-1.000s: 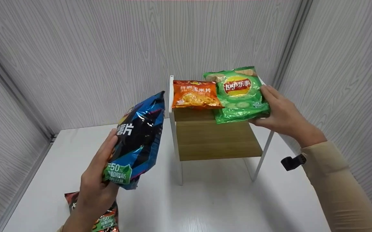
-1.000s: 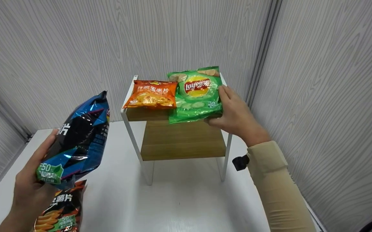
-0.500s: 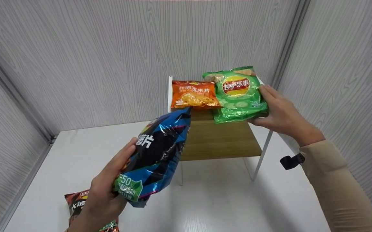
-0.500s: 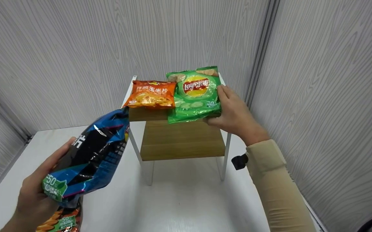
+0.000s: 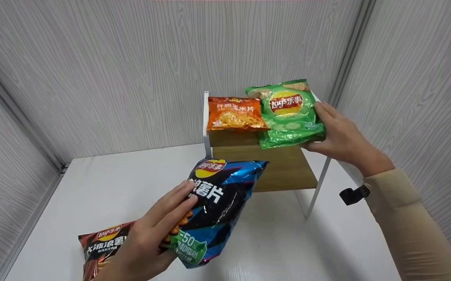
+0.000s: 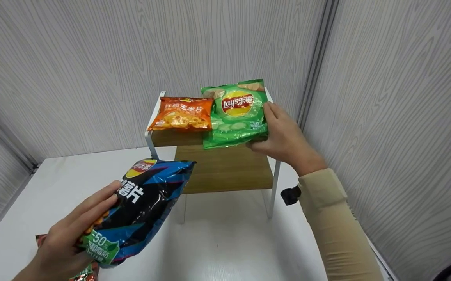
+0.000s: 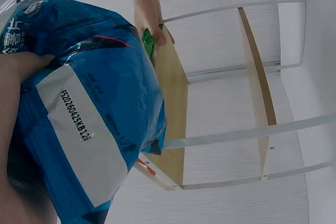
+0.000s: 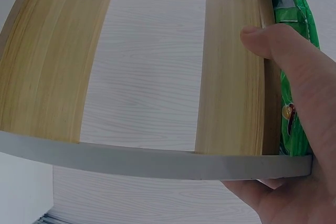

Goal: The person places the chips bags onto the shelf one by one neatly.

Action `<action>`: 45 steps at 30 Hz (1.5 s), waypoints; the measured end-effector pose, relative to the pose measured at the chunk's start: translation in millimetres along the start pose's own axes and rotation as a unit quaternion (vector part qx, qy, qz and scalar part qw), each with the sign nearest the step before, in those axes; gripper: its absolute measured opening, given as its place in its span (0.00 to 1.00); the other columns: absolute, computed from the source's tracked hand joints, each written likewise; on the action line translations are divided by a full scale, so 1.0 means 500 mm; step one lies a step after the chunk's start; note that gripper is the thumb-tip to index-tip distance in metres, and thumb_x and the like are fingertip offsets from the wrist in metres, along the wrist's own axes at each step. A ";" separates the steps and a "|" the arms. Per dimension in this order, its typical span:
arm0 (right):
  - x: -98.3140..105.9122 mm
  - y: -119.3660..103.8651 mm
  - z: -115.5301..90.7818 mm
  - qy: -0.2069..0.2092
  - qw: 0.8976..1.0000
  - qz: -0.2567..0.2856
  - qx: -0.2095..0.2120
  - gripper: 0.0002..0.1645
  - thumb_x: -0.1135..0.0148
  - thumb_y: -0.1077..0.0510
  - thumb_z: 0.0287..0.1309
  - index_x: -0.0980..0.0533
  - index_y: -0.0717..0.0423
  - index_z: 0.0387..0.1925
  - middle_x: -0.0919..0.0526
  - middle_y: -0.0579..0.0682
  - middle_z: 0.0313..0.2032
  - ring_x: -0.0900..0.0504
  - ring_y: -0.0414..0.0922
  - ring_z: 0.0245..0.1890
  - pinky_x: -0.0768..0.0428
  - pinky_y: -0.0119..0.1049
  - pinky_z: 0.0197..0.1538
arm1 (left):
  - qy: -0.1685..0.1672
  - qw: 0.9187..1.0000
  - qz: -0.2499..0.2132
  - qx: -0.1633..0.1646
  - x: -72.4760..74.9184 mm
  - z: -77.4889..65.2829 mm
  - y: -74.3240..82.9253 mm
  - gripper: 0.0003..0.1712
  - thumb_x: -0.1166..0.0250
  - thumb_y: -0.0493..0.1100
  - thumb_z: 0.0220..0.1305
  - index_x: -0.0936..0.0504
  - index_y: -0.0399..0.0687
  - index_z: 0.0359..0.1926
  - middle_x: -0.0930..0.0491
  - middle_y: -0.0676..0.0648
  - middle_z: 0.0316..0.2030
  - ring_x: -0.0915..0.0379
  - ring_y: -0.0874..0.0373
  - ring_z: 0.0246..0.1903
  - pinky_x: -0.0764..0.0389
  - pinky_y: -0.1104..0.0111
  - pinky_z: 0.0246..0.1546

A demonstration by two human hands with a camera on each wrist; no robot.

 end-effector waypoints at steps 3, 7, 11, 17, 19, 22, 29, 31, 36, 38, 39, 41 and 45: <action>0.003 0.000 0.000 -0.001 1.000 -0.003 -0.001 0.65 0.26 0.42 0.50 0.54 0.57 0.78 0.48 0.59 0.76 0.41 0.63 0.72 0.34 0.65 0.68 | -0.010 1.000 -0.011 -0.015 -0.007 0.003 0.007 0.54 0.18 0.32 0.38 0.32 0.39 0.69 0.36 0.39 0.71 0.42 0.50 0.74 0.30 0.77 0.63; 0.001 -0.001 0.001 -0.001 1.000 -0.004 0.000 0.65 0.26 0.42 0.50 0.54 0.57 0.78 0.48 0.58 0.76 0.41 0.63 0.72 0.34 0.64 0.68 | -0.021 0.999 -0.016 -0.018 -0.024 0.004 0.006 0.53 0.18 0.33 0.39 0.32 0.41 0.70 0.36 0.40 0.72 0.41 0.49 0.73 0.28 0.75 0.61; -0.004 -0.003 0.002 0.000 1.000 -0.005 0.004 0.64 0.27 0.41 0.51 0.53 0.56 0.78 0.48 0.57 0.76 0.40 0.62 0.72 0.33 0.64 0.68 | -0.042 0.999 -0.015 -0.011 -0.048 0.005 0.000 0.55 0.19 0.32 0.40 0.33 0.46 0.71 0.36 0.42 0.72 0.40 0.48 0.72 0.21 0.67 0.57; -0.003 -0.005 0.000 0.002 1.000 -0.008 0.000 0.63 0.27 0.43 0.51 0.53 0.58 0.78 0.48 0.60 0.76 0.43 0.63 0.74 0.35 0.64 0.69 | -0.094 0.995 -0.016 -0.003 -0.094 0.018 -0.010 0.54 0.21 0.34 0.47 0.37 0.53 0.74 0.38 0.47 0.74 0.40 0.46 0.72 0.18 0.56 0.53; -0.003 -0.004 0.000 0.002 1.000 -0.009 -0.004 0.63 0.27 0.43 0.51 0.53 0.58 0.78 0.48 0.60 0.76 0.44 0.63 0.74 0.36 0.64 0.70 | -0.108 0.994 -0.003 0.000 -0.110 0.024 -0.015 0.54 0.22 0.36 0.49 0.38 0.57 0.74 0.39 0.48 0.74 0.40 0.46 0.73 0.18 0.57 0.53; -0.003 -0.003 0.000 0.002 1.000 -0.009 -0.006 0.63 0.27 0.43 0.51 0.53 0.58 0.78 0.48 0.59 0.77 0.43 0.62 0.74 0.35 0.64 0.70 | -0.117 0.993 0.025 -0.007 -0.133 0.032 -0.020 0.54 0.21 0.39 0.49 0.39 0.58 0.75 0.38 0.48 0.74 0.39 0.46 0.72 0.18 0.58 0.53; -0.003 -0.002 0.000 0.009 1.000 -0.007 -0.001 0.63 0.26 0.43 0.50 0.52 0.57 0.78 0.46 0.58 0.76 0.40 0.62 0.73 0.34 0.63 0.69 | -0.146 0.987 0.073 -0.008 -0.185 0.057 -0.042 0.52 0.22 0.44 0.51 0.39 0.60 0.75 0.35 0.48 0.72 0.39 0.44 0.72 0.19 0.57 0.56; -0.003 -0.002 0.000 0.011 1.000 -0.009 0.002 0.64 0.26 0.43 0.50 0.52 0.58 0.78 0.46 0.58 0.76 0.40 0.62 0.72 0.33 0.63 0.68 | -0.153 0.984 0.086 -0.010 -0.199 0.064 -0.048 0.51 0.23 0.46 0.52 0.39 0.60 0.75 0.34 0.48 0.72 0.38 0.44 0.71 0.20 0.56 0.57; -0.003 -0.002 0.000 0.011 1.000 -0.006 0.007 0.64 0.26 0.43 0.49 0.52 0.58 0.78 0.46 0.58 0.75 0.39 0.61 0.71 0.33 0.63 0.68 | -0.162 0.981 0.105 -0.012 -0.230 0.083 -0.062 0.49 0.23 0.44 0.53 0.37 0.57 0.74 0.34 0.46 0.72 0.37 0.43 0.70 0.21 0.56 0.58; -0.003 -0.001 0.001 0.011 1.000 -0.005 0.007 0.64 0.26 0.43 0.49 0.52 0.58 0.78 0.45 0.58 0.75 0.38 0.61 0.71 0.33 0.63 0.68 | -0.164 0.981 0.108 -0.013 -0.241 0.091 -0.067 0.48 0.23 0.43 0.53 0.37 0.56 0.73 0.34 0.46 0.72 0.36 0.42 0.70 0.21 0.56 0.59; -0.003 0.000 0.001 0.012 1.000 -0.004 0.006 0.64 0.25 0.43 0.49 0.52 0.58 0.78 0.45 0.57 0.75 0.38 0.61 0.71 0.32 0.63 0.68 | -0.165 0.980 0.109 -0.013 -0.246 0.095 -0.069 0.48 0.24 0.43 0.53 0.36 0.55 0.73 0.34 0.46 0.72 0.36 0.42 0.70 0.21 0.56 0.59; -0.003 0.002 0.001 0.014 1.000 -0.004 0.005 0.64 0.25 0.44 0.49 0.52 0.57 0.78 0.45 0.56 0.75 0.37 0.60 0.70 0.31 0.62 0.67 | -0.167 0.979 0.113 -0.013 -0.256 0.104 -0.074 0.47 0.24 0.44 0.54 0.36 0.55 0.73 0.34 0.45 0.72 0.35 0.42 0.70 0.22 0.55 0.60; -0.001 0.002 0.000 0.016 1.000 0.000 0.004 0.64 0.25 0.45 0.49 0.52 0.56 0.78 0.45 0.55 0.75 0.35 0.59 0.68 0.30 0.62 0.66 | -0.170 0.977 0.126 -0.012 -0.277 0.123 -0.084 0.45 0.26 0.45 0.56 0.36 0.54 0.73 0.33 0.44 0.71 0.34 0.42 0.69 0.21 0.55 0.59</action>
Point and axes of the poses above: each hand's wrist, its own z-axis towards the middle knuckle, its own x-axis out of the back of the hand, y = z × x, the point moved 6 cm from there along z, towards the middle knuckle
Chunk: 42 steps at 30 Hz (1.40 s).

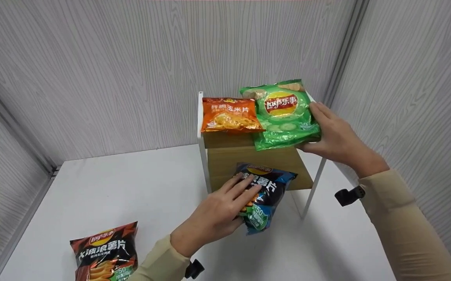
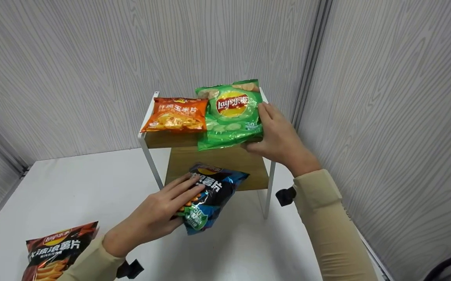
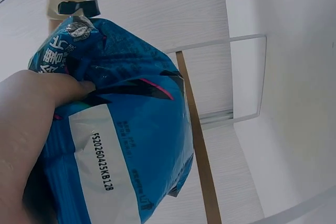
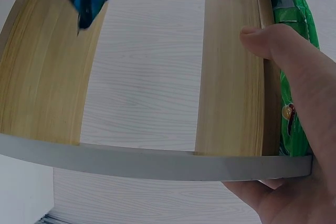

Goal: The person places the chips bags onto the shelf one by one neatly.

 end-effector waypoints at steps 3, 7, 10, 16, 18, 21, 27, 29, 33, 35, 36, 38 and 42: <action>0.002 -0.002 -0.002 0.000 1.000 0.001 0.000 0.64 0.25 0.45 0.49 0.52 0.56 0.78 0.45 0.56 0.75 0.36 0.60 0.69 0.31 0.63 0.67 | 0.001 1.000 0.017 0.007 -0.010 0.020 -0.004 0.43 0.28 0.45 0.58 0.35 0.53 0.73 0.31 0.44 0.70 0.33 0.42 0.68 0.20 0.56 0.59; 0.004 -0.002 -0.004 0.001 1.000 0.001 -0.003 0.64 0.25 0.44 0.49 0.52 0.56 0.78 0.46 0.57 0.76 0.39 0.62 0.71 0.33 0.63 0.68 | 0.000 0.999 0.043 0.016 -0.025 0.046 -0.001 0.41 0.29 0.46 0.59 0.35 0.53 0.72 0.30 0.44 0.68 0.32 0.44 0.67 0.20 0.57 0.58; 0.004 -0.001 -0.005 -0.001 1.000 0.000 -0.006 0.64 0.25 0.43 0.50 0.52 0.56 0.78 0.46 0.57 0.76 0.39 0.62 0.72 0.33 0.63 0.68 | 0.000 0.998 0.062 0.017 -0.037 0.062 0.003 0.41 0.30 0.48 0.60 0.35 0.52 0.73 0.31 0.44 0.69 0.33 0.44 0.68 0.19 0.58 0.57; 0.005 0.000 -0.005 0.000 1.000 0.001 -0.003 0.64 0.25 0.44 0.50 0.52 0.57 0.78 0.46 0.58 0.76 0.38 0.62 0.71 0.32 0.63 0.67 | 0.013 0.997 0.074 0.030 -0.059 0.094 0.010 0.41 0.30 0.49 0.61 0.35 0.52 0.72 0.33 0.44 0.70 0.33 0.44 0.68 0.16 0.59 0.53; 0.005 0.000 -0.005 0.003 1.000 0.001 0.002 0.64 0.25 0.44 0.49 0.52 0.57 0.78 0.45 0.58 0.76 0.37 0.62 0.70 0.32 0.62 0.67 | 0.011 0.997 0.072 0.041 -0.065 0.106 0.011 0.42 0.30 0.49 0.61 0.36 0.53 0.73 0.34 0.44 0.71 0.34 0.44 0.68 0.16 0.58 0.51; 0.005 -0.002 -0.003 0.011 1.000 0.000 0.013 0.63 0.24 0.45 0.48 0.50 0.57 0.77 0.42 0.57 0.74 0.34 0.60 0.68 0.30 0.61 0.66 | 0.000 0.995 0.078 0.059 -0.077 0.125 0.011 0.44 0.30 0.51 0.61 0.38 0.53 0.74 0.36 0.44 0.72 0.35 0.43 0.69 0.16 0.58 0.51; 0.006 -0.004 -0.003 0.014 1.000 0.001 0.017 0.64 0.23 0.45 0.47 0.50 0.56 0.77 0.40 0.56 0.73 0.32 0.59 0.66 0.28 0.61 0.65 | -0.022 0.990 0.120 0.075 -0.103 0.157 0.014 0.47 0.31 0.58 0.61 0.41 0.50 0.75 0.36 0.42 0.72 0.34 0.42 0.69 0.21 0.53 0.59; 0.006 -0.004 -0.004 0.011 1.000 0.001 0.014 0.64 0.24 0.44 0.48 0.51 0.56 0.78 0.42 0.56 0.74 0.33 0.61 0.67 0.29 0.62 0.65 | -0.036 0.987 0.136 0.081 -0.111 0.164 0.015 0.48 0.33 0.60 0.62 0.42 0.50 0.75 0.37 0.42 0.73 0.35 0.42 0.69 0.24 0.51 0.62; 0.007 -0.003 -0.003 0.005 1.000 0.005 0.006 0.65 0.24 0.43 0.48 0.52 0.57 0.78 0.44 0.57 0.76 0.38 0.62 0.71 0.32 0.63 0.67 | -0.065 0.980 0.155 0.105 -0.126 0.180 0.009 0.49 0.36 0.64 0.63 0.45 0.51 0.77 0.41 0.43 0.74 0.38 0.43 0.70 0.28 0.49 0.66; 0.007 -0.002 -0.002 0.004 1.000 0.006 0.001 0.64 0.24 0.43 0.49 0.51 0.57 0.78 0.45 0.58 0.76 0.40 0.62 0.72 0.34 0.63 0.68 | -0.073 0.977 0.160 0.117 -0.133 0.188 0.005 0.50 0.37 0.66 0.62 0.46 0.51 0.77 0.42 0.43 0.74 0.38 0.43 0.71 0.28 0.49 0.66; 0.007 -0.001 -0.002 0.003 1.000 0.005 -0.001 0.64 0.24 0.44 0.49 0.51 0.57 0.78 0.45 0.58 0.76 0.40 0.61 0.73 0.34 0.63 0.69 | -0.076 0.976 0.163 0.122 -0.137 0.192 0.004 0.51 0.37 0.67 0.62 0.47 0.51 0.77 0.42 0.43 0.74 0.38 0.43 0.71 0.27 0.49 0.65; 0.006 -0.001 -0.002 0.002 1.000 0.002 -0.004 0.64 0.24 0.44 0.49 0.51 0.58 0.77 0.45 0.59 0.76 0.42 0.62 0.73 0.35 0.64 0.69 | -0.077 0.973 0.174 0.130 -0.143 0.199 0.002 0.52 0.38 0.68 0.61 0.47 0.51 0.77 0.42 0.43 0.74 0.38 0.43 0.70 0.25 0.49 0.63; 0.003 -0.003 0.000 0.004 1.000 -0.002 0.001 0.64 0.24 0.44 0.48 0.50 0.57 0.77 0.43 0.57 0.75 0.39 0.61 0.72 0.33 0.63 0.68 | -0.068 0.966 0.209 0.138 -0.155 0.214 0.001 0.53 0.39 0.71 0.60 0.45 0.50 0.76 0.40 0.42 0.73 0.35 0.43 0.68 0.22 0.49 0.59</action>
Point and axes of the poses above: each hand's wrist, its own z-axis towards the middle knuckle, its own x-axis out of the back of the hand, y = z × x, the point moved 6 cm from there along z, towards the middle knuckle
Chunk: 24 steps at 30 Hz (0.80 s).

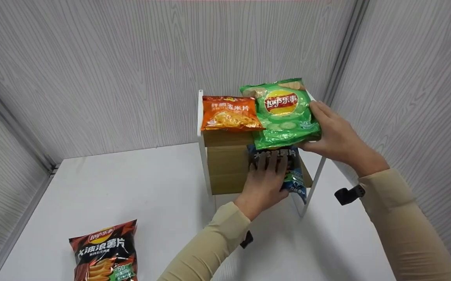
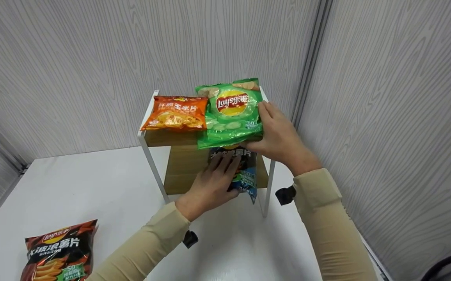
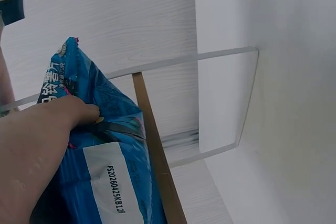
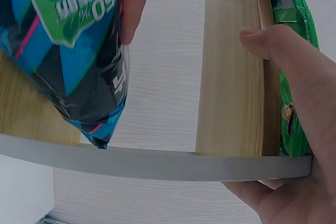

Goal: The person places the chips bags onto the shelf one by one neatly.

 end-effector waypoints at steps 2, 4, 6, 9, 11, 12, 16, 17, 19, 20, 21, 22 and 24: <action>-0.001 0.000 0.001 0.002 1.000 0.001 0.003 0.64 0.23 0.44 0.47 0.50 0.57 0.77 0.43 0.56 0.75 0.37 0.60 0.71 0.32 0.62 0.68 | 0.006 1.000 0.013 0.004 -0.004 0.008 0.003 0.53 0.40 0.72 0.58 0.45 0.50 0.76 0.39 0.42 0.72 0.34 0.42 0.67 0.21 0.48 0.59; 0.000 0.000 0.000 0.002 1.000 0.000 0.003 0.64 0.24 0.44 0.47 0.50 0.57 0.77 0.43 0.56 0.75 0.37 0.60 0.70 0.32 0.62 0.67 | 0.005 1.000 0.018 0.006 -0.008 0.016 0.006 0.55 0.40 0.74 0.57 0.45 0.50 0.76 0.40 0.41 0.73 0.35 0.42 0.67 0.22 0.48 0.59; 0.001 0.000 0.001 0.003 1.000 -0.001 0.003 0.64 0.24 0.43 0.47 0.50 0.56 0.77 0.43 0.56 0.75 0.37 0.60 0.70 0.32 0.62 0.68 | 0.001 1.000 0.019 0.010 -0.012 0.023 0.007 0.56 0.40 0.75 0.56 0.46 0.50 0.76 0.42 0.40 0.73 0.35 0.41 0.68 0.22 0.47 0.59; 0.002 0.000 0.001 0.001 1.000 -0.002 0.001 0.64 0.24 0.43 0.48 0.51 0.56 0.78 0.43 0.56 0.75 0.37 0.61 0.71 0.32 0.63 0.68 | -0.004 1.000 0.023 0.019 -0.019 0.035 0.007 0.58 0.40 0.76 0.55 0.48 0.50 0.76 0.44 0.40 0.74 0.36 0.41 0.68 0.22 0.46 0.59; 0.002 -0.001 0.001 -0.001 1.000 -0.003 -0.001 0.64 0.24 0.43 0.48 0.51 0.55 0.78 0.43 0.56 0.75 0.38 0.61 0.71 0.33 0.64 0.68 | -0.007 0.999 0.028 0.024 -0.023 0.041 0.008 0.60 0.41 0.77 0.54 0.49 0.50 0.77 0.44 0.40 0.74 0.37 0.41 0.68 0.23 0.45 0.59; 0.003 -0.001 0.001 -0.002 1.000 -0.002 -0.001 0.64 0.24 0.43 0.48 0.51 0.55 0.78 0.43 0.56 0.75 0.38 0.61 0.71 0.33 0.64 0.68 | -0.009 0.999 0.028 0.027 -0.025 0.044 0.009 0.60 0.41 0.77 0.53 0.50 0.50 0.77 0.45 0.40 0.74 0.37 0.41 0.68 0.23 0.45 0.60; 0.003 -0.002 0.000 0.000 1.000 -0.001 0.001 0.64 0.24 0.44 0.48 0.51 0.55 0.78 0.42 0.55 0.74 0.36 0.60 0.70 0.31 0.63 0.67 | -0.027 0.999 0.025 0.038 -0.035 0.056 0.014 0.63 0.40 0.78 0.52 0.53 0.50 0.78 0.45 0.40 0.74 0.40 0.41 0.70 0.26 0.43 0.62; 0.002 -0.002 0.000 0.001 1.000 0.000 0.003 0.64 0.24 0.45 0.48 0.51 0.55 0.78 0.42 0.55 0.74 0.35 0.59 0.69 0.31 0.63 0.67 | -0.034 0.998 0.024 0.042 -0.039 0.058 0.015 0.64 0.40 0.78 0.51 0.53 0.51 0.78 0.46 0.40 0.75 0.42 0.41 0.70 0.27 0.42 0.62; 0.001 -0.002 -0.001 0.002 1.000 0.001 0.006 0.64 0.24 0.45 0.48 0.51 0.56 0.78 0.42 0.55 0.74 0.34 0.59 0.68 0.30 0.62 0.66 | -0.048 0.997 0.025 0.049 -0.045 0.063 0.017 0.65 0.40 0.79 0.51 0.55 0.51 0.79 0.48 0.41 0.75 0.44 0.41 0.71 0.28 0.42 0.64; 0.000 -0.002 0.000 0.002 1.000 0.002 0.006 0.64 0.24 0.45 0.48 0.51 0.56 0.78 0.42 0.55 0.74 0.34 0.58 0.68 0.30 0.62 0.66 | -0.053 0.997 0.027 0.053 -0.047 0.065 0.017 0.66 0.40 0.79 0.50 0.56 0.52 0.79 0.48 0.41 0.75 0.44 0.42 0.72 0.29 0.42 0.64; 0.000 -0.002 -0.001 0.003 1.000 0.001 0.006 0.64 0.24 0.45 0.48 0.51 0.57 0.78 0.42 0.55 0.74 0.35 0.59 0.68 0.30 0.62 0.66 | -0.059 0.996 0.031 0.056 -0.050 0.067 0.017 0.67 0.40 0.80 0.50 0.57 0.52 0.79 0.49 0.42 0.76 0.45 0.42 0.72 0.30 0.42 0.65; -0.001 -0.001 -0.001 0.003 1.000 0.000 0.007 0.64 0.24 0.45 0.48 0.50 0.57 0.77 0.42 0.56 0.74 0.35 0.59 0.69 0.31 0.63 0.66 | -0.063 0.996 0.035 0.060 -0.052 0.069 0.017 0.67 0.40 0.80 0.49 0.58 0.53 0.79 0.49 0.42 0.76 0.46 0.42 0.72 0.30 0.43 0.65; -0.001 -0.001 -0.001 0.004 1.000 -0.002 0.006 0.63 0.24 0.45 0.48 0.50 0.58 0.77 0.42 0.56 0.74 0.36 0.60 0.70 0.31 0.63 0.67 | -0.071 0.994 0.041 0.067 -0.056 0.072 0.017 0.69 0.41 0.81 0.48 0.60 0.54 0.79 0.51 0.43 0.76 0.47 0.42 0.73 0.32 0.43 0.67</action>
Point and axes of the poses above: each hand's wrist, its own z-axis towards the middle knuckle, its own x-axis out of the back of the hand, y = z × x, the point moved 6 cm from there along z, towards the middle knuckle
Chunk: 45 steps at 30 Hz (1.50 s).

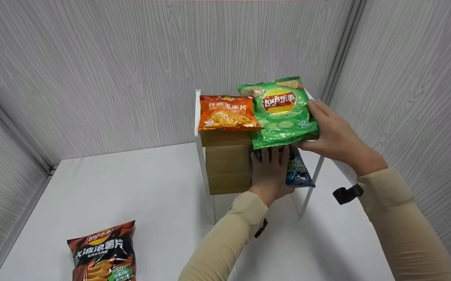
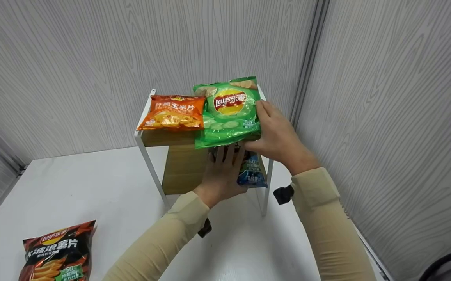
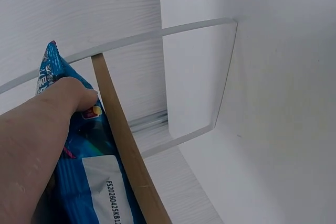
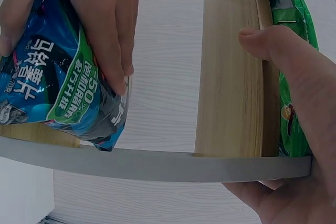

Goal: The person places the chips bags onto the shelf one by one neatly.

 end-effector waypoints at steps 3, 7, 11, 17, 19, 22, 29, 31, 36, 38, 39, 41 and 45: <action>-0.002 0.001 0.000 0.001 1.000 0.001 -0.002 0.64 0.24 0.44 0.48 0.50 0.58 0.77 0.43 0.56 0.75 0.37 0.60 0.71 0.31 0.62 0.67 | -0.009 1.000 0.003 0.008 -0.006 0.003 0.001 0.70 0.42 0.82 0.48 0.63 0.55 0.79 0.53 0.44 0.77 0.51 0.42 0.74 0.35 0.42 0.69; -0.002 0.001 0.000 0.001 1.000 0.002 -0.003 0.64 0.24 0.45 0.48 0.51 0.58 0.77 0.43 0.56 0.75 0.36 0.60 0.71 0.31 0.62 0.67 | -0.008 1.000 0.001 0.014 -0.011 0.004 0.001 0.70 0.43 0.83 0.48 0.65 0.55 0.79 0.57 0.45 0.78 0.54 0.43 0.75 0.38 0.41 0.70; 0.001 0.001 -0.001 -0.003 1.000 -0.001 -0.007 0.64 0.24 0.44 0.48 0.51 0.58 0.77 0.44 0.56 0.75 0.38 0.61 0.71 0.32 0.64 0.67 | 0.010 1.000 0.007 0.016 -0.011 0.002 0.003 0.70 0.45 0.84 0.48 0.65 0.55 0.79 0.58 0.44 0.78 0.54 0.43 0.75 0.36 0.41 0.69; 0.000 0.001 0.000 -0.001 1.000 -0.003 -0.002 0.64 0.24 0.44 0.48 0.51 0.58 0.77 0.43 0.56 0.75 0.34 0.61 0.69 0.30 0.62 0.66 | 0.035 0.999 -0.012 0.012 -0.012 -0.001 0.004 0.70 0.42 0.83 0.47 0.62 0.54 0.79 0.56 0.43 0.77 0.51 0.44 0.74 0.36 0.41 0.69; 0.000 0.001 0.000 -0.002 1.000 -0.002 -0.002 0.64 0.24 0.44 0.48 0.51 0.58 0.77 0.42 0.56 0.74 0.33 0.61 0.68 0.30 0.62 0.66 | 0.040 0.998 -0.038 0.008 -0.010 -0.003 0.000 0.71 0.40 0.82 0.47 0.61 0.54 0.79 0.55 0.43 0.77 0.51 0.44 0.74 0.36 0.40 0.69; 0.000 0.001 0.000 -0.006 1.000 0.000 -0.001 0.65 0.24 0.43 0.48 0.52 0.56 0.78 0.42 0.55 0.74 0.33 0.61 0.67 0.30 0.63 0.66 | 0.035 0.994 -0.104 0.002 -0.008 -0.005 -0.010 0.71 0.36 0.80 0.46 0.61 0.54 0.79 0.55 0.43 0.77 0.53 0.43 0.75 0.39 0.39 0.69; -0.001 0.002 0.000 -0.009 1.000 0.005 0.002 0.63 0.25 0.45 0.49 0.51 0.56 0.78 0.42 0.54 0.74 0.34 0.58 0.68 0.30 0.62 0.66 | 0.046 0.966 -0.251 -0.033 0.004 -0.011 -0.030 0.71 0.33 0.76 0.48 0.65 0.57 0.79 0.62 0.44 0.78 0.63 0.44 0.78 0.52 0.43 0.75; 0.000 0.001 0.001 -0.007 1.000 0.007 0.006 0.63 0.25 0.46 0.49 0.51 0.56 0.78 0.41 0.53 0.73 0.33 0.56 0.66 0.29 0.61 0.66 | 0.056 0.961 -0.267 -0.049 0.011 -0.013 -0.035 0.70 0.33 0.75 0.50 0.66 0.58 0.79 0.63 0.45 0.79 0.65 0.47 0.78 0.55 0.48 0.77; 0.000 -0.001 0.001 -0.006 1.000 0.005 0.008 0.64 0.25 0.45 0.49 0.51 0.56 0.78 0.42 0.54 0.74 0.34 0.59 0.68 0.30 0.62 0.66 | 0.063 0.960 -0.264 -0.072 0.026 -0.025 -0.055 0.67 0.34 0.74 0.52 0.63 0.57 0.79 0.60 0.46 0.78 0.63 0.49 0.78 0.55 0.52 0.78; 0.000 -0.001 0.001 -0.007 1.000 0.006 0.006 0.64 0.25 0.44 0.49 0.51 0.56 0.78 0.43 0.54 0.75 0.34 0.60 0.68 0.30 0.63 0.66 | 0.061 0.962 -0.255 -0.072 0.028 -0.033 -0.065 0.66 0.35 0.75 0.52 0.62 0.56 0.79 0.59 0.46 0.78 0.62 0.49 0.78 0.54 0.50 0.77; 0.000 -0.001 0.001 -0.008 1.000 0.006 0.006 0.64 0.25 0.44 0.49 0.52 0.55 0.78 0.43 0.54 0.75 0.34 0.60 0.68 0.31 0.63 0.66 | 0.059 0.963 -0.253 -0.072 0.028 -0.037 -0.069 0.66 0.35 0.75 0.52 0.61 0.56 0.79 0.58 0.46 0.78 0.62 0.48 0.78 0.53 0.49 0.77; 0.000 0.000 0.000 -0.009 1.000 0.008 0.004 0.64 0.25 0.43 0.49 0.52 0.55 0.78 0.42 0.55 0.75 0.35 0.60 0.68 0.31 0.63 0.66 | 0.060 0.964 -0.248 -0.073 0.028 -0.046 -0.078 0.66 0.36 0.75 0.52 0.61 0.55 0.79 0.58 0.45 0.78 0.61 0.47 0.78 0.53 0.49 0.77; 0.002 0.001 0.001 -0.011 1.000 0.006 0.000 0.64 0.25 0.43 0.49 0.51 0.54 0.78 0.42 0.55 0.74 0.35 0.60 0.68 0.31 0.64 0.66 | 0.071 0.965 -0.239 -0.083 0.031 -0.065 -0.091 0.66 0.36 0.75 0.53 0.62 0.54 0.79 0.58 0.44 0.78 0.61 0.45 0.78 0.54 0.52 0.78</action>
Point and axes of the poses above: each hand's wrist, its own z-axis towards the middle knuckle, its own x-axis out of the back of the hand, y = z × x, the point moved 6 cm from there along z, towards the middle knuckle
